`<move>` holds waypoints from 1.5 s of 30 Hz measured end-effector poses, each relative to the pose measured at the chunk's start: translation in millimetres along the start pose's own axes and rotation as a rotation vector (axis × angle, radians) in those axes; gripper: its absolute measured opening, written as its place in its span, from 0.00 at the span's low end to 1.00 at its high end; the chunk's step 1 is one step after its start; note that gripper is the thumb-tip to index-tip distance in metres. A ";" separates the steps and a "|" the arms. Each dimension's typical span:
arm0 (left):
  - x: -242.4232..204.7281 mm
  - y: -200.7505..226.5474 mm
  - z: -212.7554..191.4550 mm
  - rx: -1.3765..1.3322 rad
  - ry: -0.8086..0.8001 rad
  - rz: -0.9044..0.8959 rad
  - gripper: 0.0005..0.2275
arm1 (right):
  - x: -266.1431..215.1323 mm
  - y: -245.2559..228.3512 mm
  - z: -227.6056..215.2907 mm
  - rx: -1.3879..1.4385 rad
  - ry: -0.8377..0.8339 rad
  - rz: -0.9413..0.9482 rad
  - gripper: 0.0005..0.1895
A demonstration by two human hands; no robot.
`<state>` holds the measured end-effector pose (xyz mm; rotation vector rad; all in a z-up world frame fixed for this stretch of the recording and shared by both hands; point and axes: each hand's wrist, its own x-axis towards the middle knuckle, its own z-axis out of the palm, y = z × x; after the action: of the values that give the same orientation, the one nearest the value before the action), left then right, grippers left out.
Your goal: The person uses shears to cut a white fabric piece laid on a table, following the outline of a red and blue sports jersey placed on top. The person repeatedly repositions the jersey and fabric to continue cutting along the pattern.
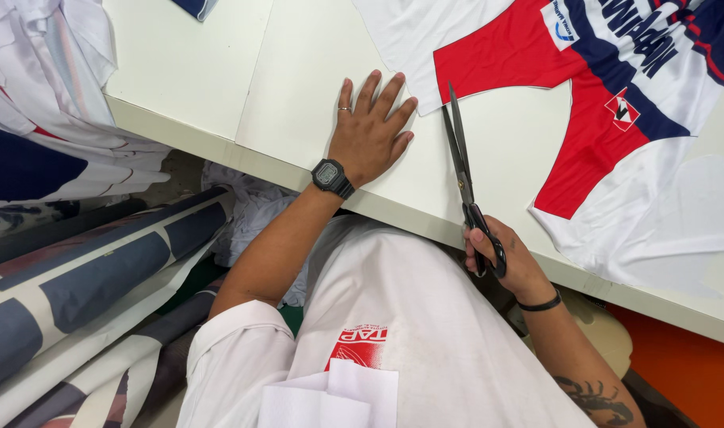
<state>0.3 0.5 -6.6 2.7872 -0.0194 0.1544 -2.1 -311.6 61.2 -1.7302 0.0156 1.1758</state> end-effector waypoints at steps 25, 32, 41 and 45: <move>1.2 -1.2 0.6 -0.055 0.009 0.005 0.22 | 18.1 -24.7 31.1 -0.043 0.143 -0.011 0.29; 1.2 -1.3 -0.5 -0.060 0.005 0.006 0.22 | 16.0 -34.1 38.4 -0.108 0.176 0.034 0.28; 2.4 -1.1 -1.7 -0.071 -0.003 0.002 0.22 | 17.9 -41.5 45.2 -0.177 0.242 0.144 0.25; 2.0 -0.6 -2.9 -0.069 0.006 0.001 0.22 | 18.5 -36.9 42.9 -0.121 0.189 0.101 0.27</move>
<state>2.0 2.1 -3.9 2.7178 -0.0244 0.1601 -3.6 -253.2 73.4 -1.9620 0.1509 1.1006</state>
